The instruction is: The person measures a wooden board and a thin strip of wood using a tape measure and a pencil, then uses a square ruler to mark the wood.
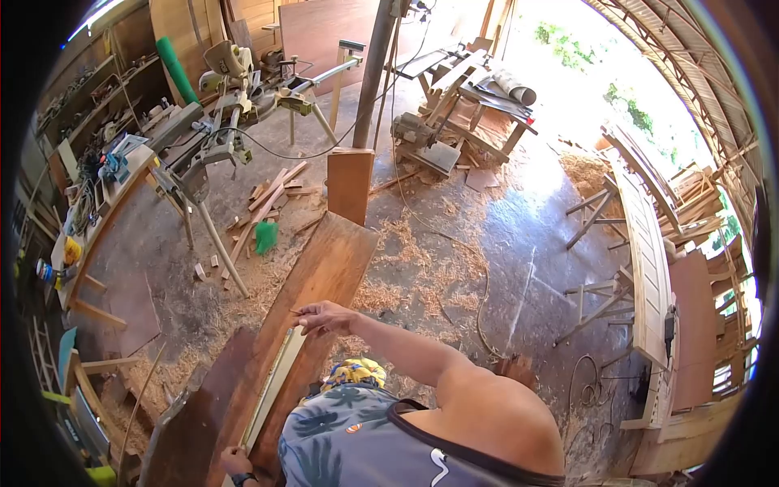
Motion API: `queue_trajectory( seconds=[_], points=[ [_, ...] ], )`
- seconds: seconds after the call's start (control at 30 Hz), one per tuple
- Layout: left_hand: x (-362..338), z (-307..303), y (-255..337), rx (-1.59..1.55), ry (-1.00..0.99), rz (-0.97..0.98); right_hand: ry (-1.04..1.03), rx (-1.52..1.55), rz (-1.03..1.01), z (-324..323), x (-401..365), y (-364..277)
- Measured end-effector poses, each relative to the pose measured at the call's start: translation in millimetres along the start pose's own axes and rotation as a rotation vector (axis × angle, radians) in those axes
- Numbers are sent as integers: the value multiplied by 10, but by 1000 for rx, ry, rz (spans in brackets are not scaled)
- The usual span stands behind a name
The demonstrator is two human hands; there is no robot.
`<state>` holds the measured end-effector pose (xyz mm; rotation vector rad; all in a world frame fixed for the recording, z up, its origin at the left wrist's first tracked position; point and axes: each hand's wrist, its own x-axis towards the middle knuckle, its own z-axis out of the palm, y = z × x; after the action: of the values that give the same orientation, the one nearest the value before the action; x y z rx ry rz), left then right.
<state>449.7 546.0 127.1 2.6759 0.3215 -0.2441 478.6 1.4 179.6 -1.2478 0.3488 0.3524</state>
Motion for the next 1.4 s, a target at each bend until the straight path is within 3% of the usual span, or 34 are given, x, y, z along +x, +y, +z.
queue_trajectory(
  seconds=[0.07,0.13,0.27,0.33,0.4,0.47,0.53,0.57,0.63,0.67,0.7,0.73,0.77,0.83,0.93,1.07,1.13,1.4],
  points=[
    [2,11,-3,-18,5,-10,-21,116,-73,-31,13,14],
    [-22,-5,-5,-51,18,48,61,-371,-54,-67,102,-4],
    [43,93,-148,-29,110,101,55,-370,90,-17,251,-95],
    [49,104,-147,-26,70,71,-64,-246,42,27,371,-71],
    [-5,102,-125,-26,96,68,-42,-306,-42,88,418,-60],
    [-56,64,-11,-20,130,53,-26,-501,-280,111,572,57],
    [-121,-16,49,3,47,20,-73,-637,-330,53,685,93],
    [61,158,-296,86,36,98,-112,-775,-386,8,757,72],
    [-204,-108,269,-6,136,128,-202,-701,-131,-13,889,-10],
    [-132,-27,123,91,146,138,-205,-640,-85,-32,905,-1],
    [-212,-226,448,-42,24,-27,-194,-617,-86,-54,930,26],
    [-169,-163,295,-3,40,59,-201,-635,-70,-121,1095,168],
    [-108,-179,273,100,-41,11,-242,-511,-35,-142,1080,179],
    [-84,5,-52,109,81,128,-298,-337,-133,-282,1065,231],
    [-149,-116,171,60,47,76,-303,-313,-58,-248,917,144],
    [-162,-156,240,58,64,96,-250,-370,-134,-148,848,9],
    [-178,-161,232,47,63,73,-236,-623,-216,-136,833,6],
    [-184,-154,218,32,64,76,-214,-582,-194,-110,736,36]
  ],
)
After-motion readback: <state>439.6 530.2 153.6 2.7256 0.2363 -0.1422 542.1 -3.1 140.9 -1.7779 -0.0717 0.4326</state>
